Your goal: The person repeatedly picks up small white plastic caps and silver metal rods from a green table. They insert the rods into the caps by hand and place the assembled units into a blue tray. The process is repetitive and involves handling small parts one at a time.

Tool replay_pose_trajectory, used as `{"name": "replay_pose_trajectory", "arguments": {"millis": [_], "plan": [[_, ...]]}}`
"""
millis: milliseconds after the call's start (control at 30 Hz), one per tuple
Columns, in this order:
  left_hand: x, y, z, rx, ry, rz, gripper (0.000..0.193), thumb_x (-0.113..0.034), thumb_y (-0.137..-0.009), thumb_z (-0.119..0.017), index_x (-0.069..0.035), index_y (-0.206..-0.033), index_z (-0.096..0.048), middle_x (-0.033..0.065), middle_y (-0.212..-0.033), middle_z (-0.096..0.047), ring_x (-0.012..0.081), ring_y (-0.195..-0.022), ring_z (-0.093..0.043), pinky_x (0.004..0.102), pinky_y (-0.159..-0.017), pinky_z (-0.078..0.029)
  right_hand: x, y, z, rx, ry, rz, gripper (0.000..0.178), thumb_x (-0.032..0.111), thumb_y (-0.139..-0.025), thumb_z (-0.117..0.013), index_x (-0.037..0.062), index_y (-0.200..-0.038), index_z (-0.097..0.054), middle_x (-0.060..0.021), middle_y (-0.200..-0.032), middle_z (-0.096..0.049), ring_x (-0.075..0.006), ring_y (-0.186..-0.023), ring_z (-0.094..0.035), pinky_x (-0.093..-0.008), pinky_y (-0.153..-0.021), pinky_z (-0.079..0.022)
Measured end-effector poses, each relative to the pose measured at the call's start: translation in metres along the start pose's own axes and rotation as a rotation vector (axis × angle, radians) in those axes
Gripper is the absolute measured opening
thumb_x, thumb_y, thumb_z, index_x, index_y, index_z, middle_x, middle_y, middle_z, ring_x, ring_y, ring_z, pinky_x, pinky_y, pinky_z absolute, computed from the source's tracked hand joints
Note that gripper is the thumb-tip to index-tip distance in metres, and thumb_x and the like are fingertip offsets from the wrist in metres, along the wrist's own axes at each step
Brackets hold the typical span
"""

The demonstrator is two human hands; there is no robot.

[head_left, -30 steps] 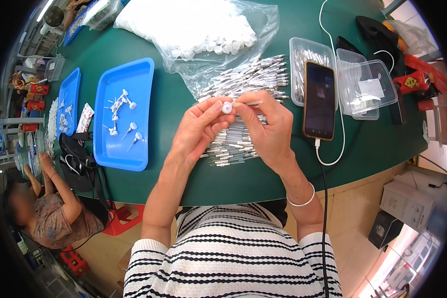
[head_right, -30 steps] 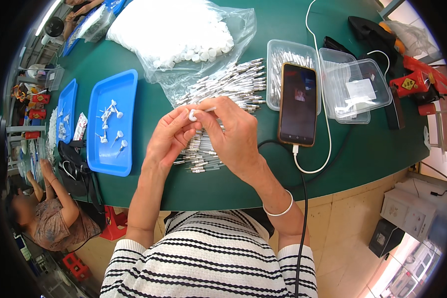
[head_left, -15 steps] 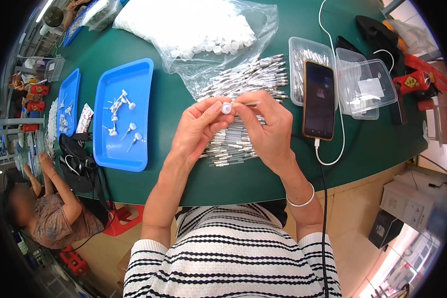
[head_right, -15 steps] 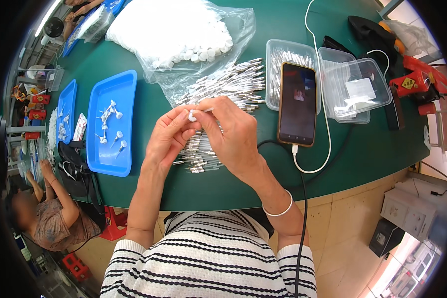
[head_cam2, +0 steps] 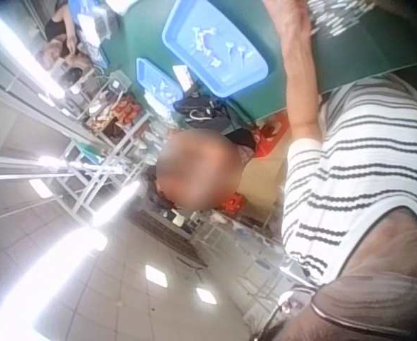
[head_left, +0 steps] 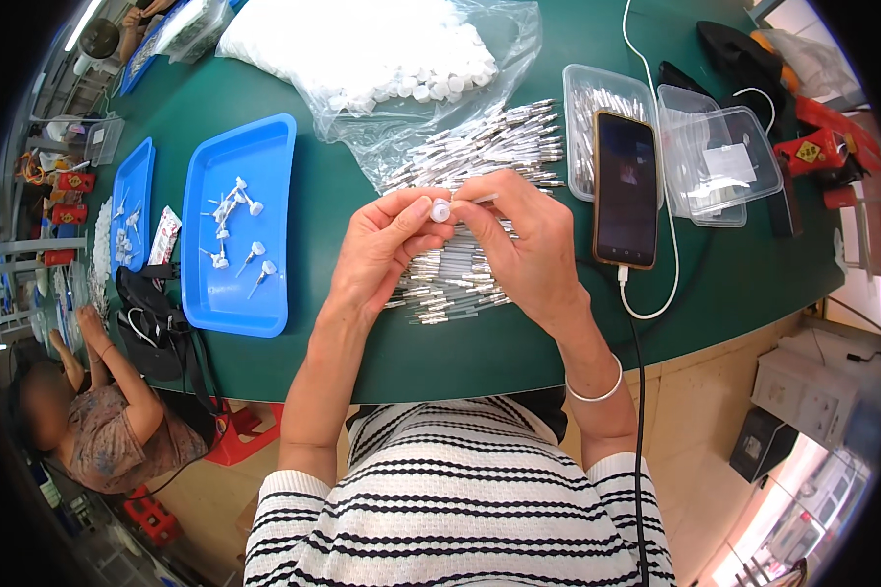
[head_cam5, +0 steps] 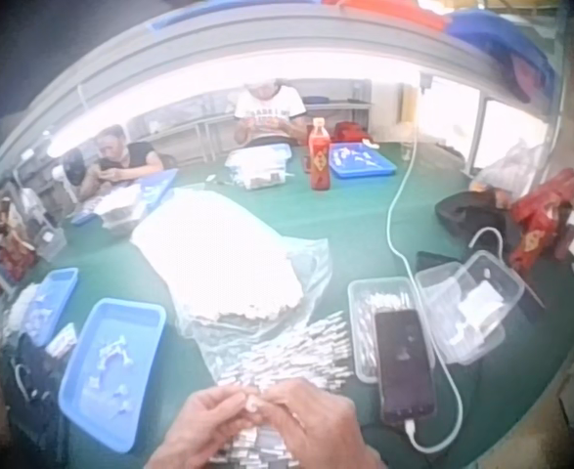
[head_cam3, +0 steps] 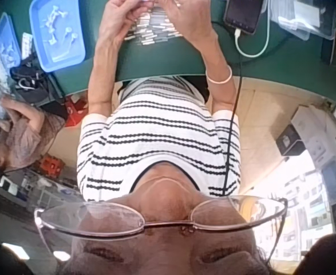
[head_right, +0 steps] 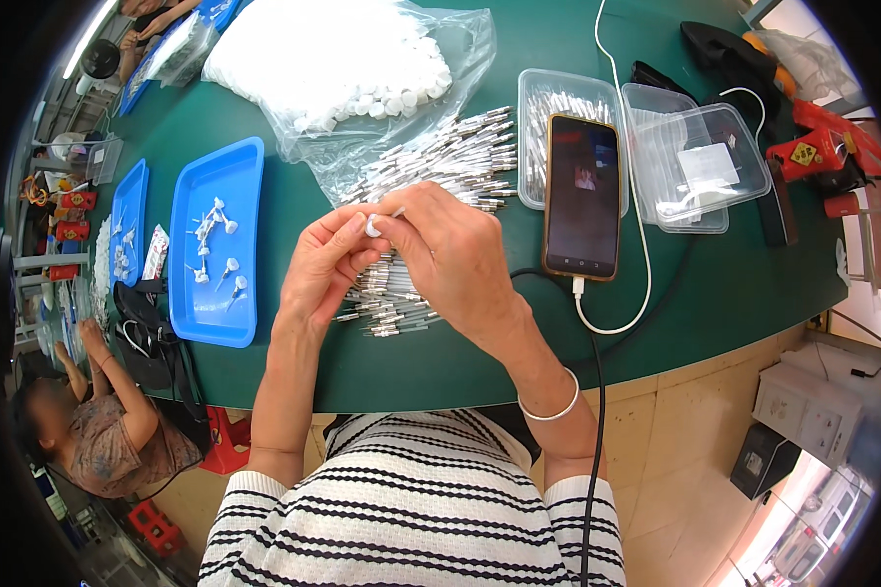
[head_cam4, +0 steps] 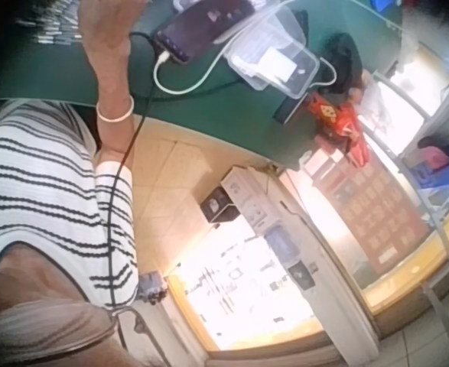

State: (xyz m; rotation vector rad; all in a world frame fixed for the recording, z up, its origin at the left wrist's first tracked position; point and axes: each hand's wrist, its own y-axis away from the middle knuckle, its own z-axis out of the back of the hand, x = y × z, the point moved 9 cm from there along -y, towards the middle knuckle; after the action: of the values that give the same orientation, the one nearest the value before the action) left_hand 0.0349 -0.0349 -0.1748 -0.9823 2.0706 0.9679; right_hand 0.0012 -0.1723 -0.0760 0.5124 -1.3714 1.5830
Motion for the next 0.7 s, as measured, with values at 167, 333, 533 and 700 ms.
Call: {"name": "replay_pose_trajectory", "arguments": {"millis": [167, 333, 533, 700], "plan": [[-0.0016, 0.0007, 0.0003, -0.014, -0.038, -0.009, 0.023, -0.014, -0.092, -0.059, 0.004, -0.108, -0.064, 0.0107, -0.093, -0.068, 0.0143, -0.078, -0.068, 0.0213, -0.071, -0.057, -0.0001, -0.0006, -0.0001, 0.032, 0.022, -0.022, 0.006, 0.007, -0.082, -0.065, 0.0043, -0.086, -0.062, -0.0084, -0.079, -0.063, -0.0250, -0.067, -0.063, -0.0327, -0.058, -0.049], [-0.0023, 0.0007, 0.0009, -0.020, -0.069, -0.017, 0.023, -0.013, -0.092, -0.059, 0.003, -0.108, -0.064, 0.0104, -0.092, -0.068, 0.0138, -0.078, -0.068, 0.0211, -0.071, -0.057, 0.0016, -0.0009, 0.0002, 0.046, 0.049, -0.015, 0.005, 0.007, -0.082, -0.065, 0.0046, -0.086, -0.062, -0.0075, -0.080, -0.063, -0.0249, -0.067, -0.063, -0.0326, -0.058, -0.049], [-0.0028, 0.0006, 0.0007, -0.013, -0.075, -0.031, 0.023, -0.013, -0.092, -0.059, 0.004, -0.108, -0.064, 0.0106, -0.093, -0.068, 0.0140, -0.078, -0.068, 0.0211, -0.071, -0.057, 0.0048, -0.0006, -0.0015, 0.054, 0.066, 0.071, 0.005, 0.006, -0.081, -0.066, 0.0053, -0.086, -0.063, -0.0066, -0.081, -0.064, -0.0246, -0.067, -0.063, -0.0320, -0.058, -0.049], [0.0012, -0.0001, 0.0017, -0.018, -0.001, -0.016, 0.024, -0.012, -0.093, -0.059, 0.004, -0.109, -0.063, 0.0112, -0.096, -0.067, 0.0147, -0.081, -0.068, 0.0210, -0.071, -0.057, -0.0009, 0.0005, -0.0032, 0.043, -0.019, -0.003, 0.009, 0.005, -0.080, -0.067, 0.0055, -0.090, -0.065, -0.0070, -0.081, -0.064, -0.0231, -0.067, -0.063, -0.0308, -0.058, -0.049]]}}
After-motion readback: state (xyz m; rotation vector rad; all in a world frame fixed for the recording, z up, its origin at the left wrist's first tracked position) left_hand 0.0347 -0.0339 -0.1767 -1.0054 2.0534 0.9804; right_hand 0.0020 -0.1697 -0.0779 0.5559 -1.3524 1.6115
